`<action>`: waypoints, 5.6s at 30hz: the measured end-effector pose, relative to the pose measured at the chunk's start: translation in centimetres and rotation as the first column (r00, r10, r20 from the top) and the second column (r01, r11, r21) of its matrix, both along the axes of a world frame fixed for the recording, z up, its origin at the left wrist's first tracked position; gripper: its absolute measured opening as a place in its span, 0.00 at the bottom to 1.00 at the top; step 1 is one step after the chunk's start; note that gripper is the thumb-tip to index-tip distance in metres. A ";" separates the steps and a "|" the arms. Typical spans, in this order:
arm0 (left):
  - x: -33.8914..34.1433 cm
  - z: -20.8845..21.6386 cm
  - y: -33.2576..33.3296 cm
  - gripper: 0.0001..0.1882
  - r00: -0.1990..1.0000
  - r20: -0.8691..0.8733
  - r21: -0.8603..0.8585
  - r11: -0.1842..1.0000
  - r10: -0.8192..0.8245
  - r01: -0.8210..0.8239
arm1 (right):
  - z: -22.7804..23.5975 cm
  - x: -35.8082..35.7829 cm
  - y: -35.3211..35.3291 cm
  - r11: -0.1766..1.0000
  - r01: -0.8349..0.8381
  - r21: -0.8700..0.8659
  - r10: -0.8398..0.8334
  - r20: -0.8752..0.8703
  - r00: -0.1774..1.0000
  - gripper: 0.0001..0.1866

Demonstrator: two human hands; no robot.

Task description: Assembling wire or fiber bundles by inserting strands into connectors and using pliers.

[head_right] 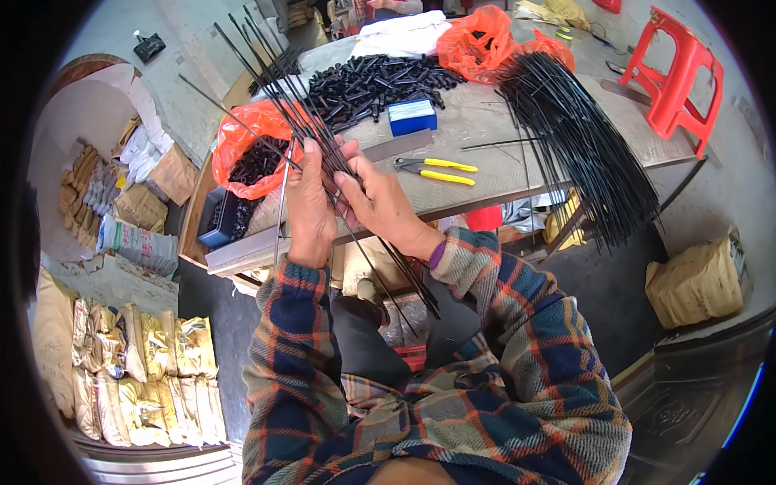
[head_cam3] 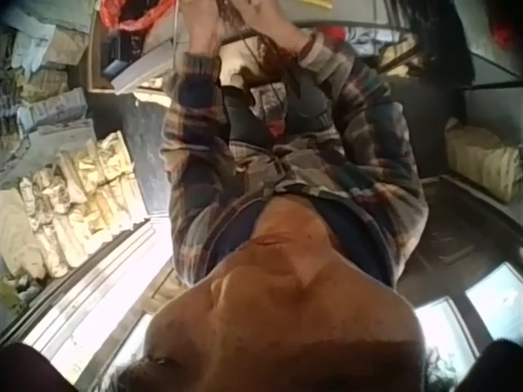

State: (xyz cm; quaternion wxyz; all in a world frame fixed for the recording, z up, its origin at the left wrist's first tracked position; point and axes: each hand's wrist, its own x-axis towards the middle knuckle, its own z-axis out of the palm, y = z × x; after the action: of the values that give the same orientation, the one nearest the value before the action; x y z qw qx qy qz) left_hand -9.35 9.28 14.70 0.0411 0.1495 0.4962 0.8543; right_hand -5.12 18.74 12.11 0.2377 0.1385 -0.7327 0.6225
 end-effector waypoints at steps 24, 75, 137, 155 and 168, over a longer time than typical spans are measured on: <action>0.1 -0.3 0.0 0.21 0.988 0.036 -0.079 0.985 -0.151 0.153 | -0.1 0.8 1.5 0.925 -0.243 -0.291 0.321 0.260 0.911 0.10; -0.6 -0.4 -1.6 0.15 0.993 -0.011 0.226 0.967 -0.117 0.116 | -0.7 -0.8 0.0 0.927 -0.103 -0.361 0.113 0.005 0.994 0.07; -5.0 -13.8 -6.7 0.08 0.872 -0.355 -0.671 0.741 -0.337 0.013 | 4.7 4.5 4.0 0.656 -0.598 -0.460 0.751 0.329 0.572 0.11; -9.1 -9.5 -7.7 0.55 0.518 -0.306 -0.933 0.143 -0.799 -0.331 | -19.3 -0.7 0.7 0.783 -0.503 -0.367 0.620 0.390 0.681 0.11; -8.5 -12.4 -2.8 0.41 0.440 -0.562 -0.779 0.269 -0.701 -0.566 | -11.8 -1.5 7.7 0.499 -0.536 0.681 0.161 0.534 0.830 0.13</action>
State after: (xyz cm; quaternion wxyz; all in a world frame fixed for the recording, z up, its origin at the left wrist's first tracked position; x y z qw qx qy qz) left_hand -17.86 6.45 2.26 -0.0985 0.5420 0.8242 0.1311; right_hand -6.59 26.47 0.33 -0.1427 0.2487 -0.9199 0.2674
